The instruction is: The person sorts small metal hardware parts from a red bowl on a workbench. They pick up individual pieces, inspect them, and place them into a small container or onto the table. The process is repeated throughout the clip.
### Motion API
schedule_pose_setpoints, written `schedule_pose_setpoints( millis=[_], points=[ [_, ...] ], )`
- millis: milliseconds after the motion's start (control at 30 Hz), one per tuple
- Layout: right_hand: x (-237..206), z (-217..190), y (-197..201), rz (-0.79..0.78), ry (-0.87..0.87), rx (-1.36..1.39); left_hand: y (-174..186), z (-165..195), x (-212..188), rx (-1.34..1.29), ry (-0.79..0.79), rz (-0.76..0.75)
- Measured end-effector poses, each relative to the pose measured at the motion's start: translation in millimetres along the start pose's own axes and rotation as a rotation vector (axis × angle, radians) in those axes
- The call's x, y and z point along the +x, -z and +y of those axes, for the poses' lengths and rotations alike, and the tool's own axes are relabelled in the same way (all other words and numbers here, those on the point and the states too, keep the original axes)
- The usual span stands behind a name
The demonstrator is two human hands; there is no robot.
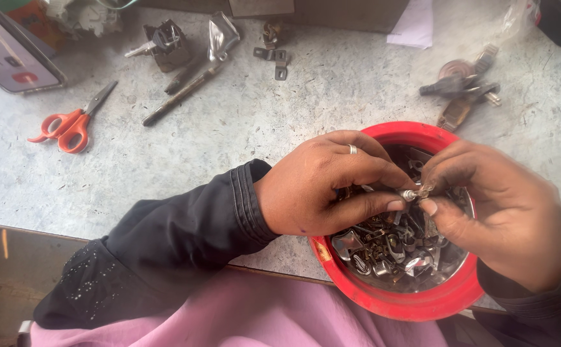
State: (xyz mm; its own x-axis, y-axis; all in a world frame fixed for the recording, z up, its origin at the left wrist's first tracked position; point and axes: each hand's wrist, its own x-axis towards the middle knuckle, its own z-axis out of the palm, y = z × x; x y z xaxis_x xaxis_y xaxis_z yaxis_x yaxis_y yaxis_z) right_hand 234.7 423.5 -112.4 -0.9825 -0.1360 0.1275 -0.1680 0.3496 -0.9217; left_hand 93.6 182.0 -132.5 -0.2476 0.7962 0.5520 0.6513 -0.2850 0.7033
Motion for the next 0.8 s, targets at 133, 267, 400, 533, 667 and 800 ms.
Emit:
schedule_pose_setpoints(
  millis=[133, 267, 400, 533, 667, 800],
  points=[
    [-0.7, -0.4, -1.1, -0.005, 0.019, 0.028, 0.7, -0.3, -0.5, -0.014, -0.002, 0.005],
    [1.4, -3.4, -4.7, 0.034, 0.04, 0.082, 1.2, -0.3, -0.7, -0.023, 0.002, 0.022],
    [5.7, -7.3, -6.6, 0.049, 0.007, 0.1, 1.6, 0.0, -0.5, -0.012, 0.004, 0.037],
    [5.3, -9.4, -7.0, 0.031, 0.053, 0.028, 1.6, 0.6, -0.3, -0.008, -0.009, 0.036],
    [1.1, -9.6, -5.1, 0.051, 0.052, 0.0, 1.6, 1.6, -0.2, 0.001, -0.009, 0.028],
    [-1.7, -7.9, -4.7, 0.068, 0.058, -0.07, 1.6, 2.6, -0.3, -0.013, 0.024, 0.016]
  ],
)
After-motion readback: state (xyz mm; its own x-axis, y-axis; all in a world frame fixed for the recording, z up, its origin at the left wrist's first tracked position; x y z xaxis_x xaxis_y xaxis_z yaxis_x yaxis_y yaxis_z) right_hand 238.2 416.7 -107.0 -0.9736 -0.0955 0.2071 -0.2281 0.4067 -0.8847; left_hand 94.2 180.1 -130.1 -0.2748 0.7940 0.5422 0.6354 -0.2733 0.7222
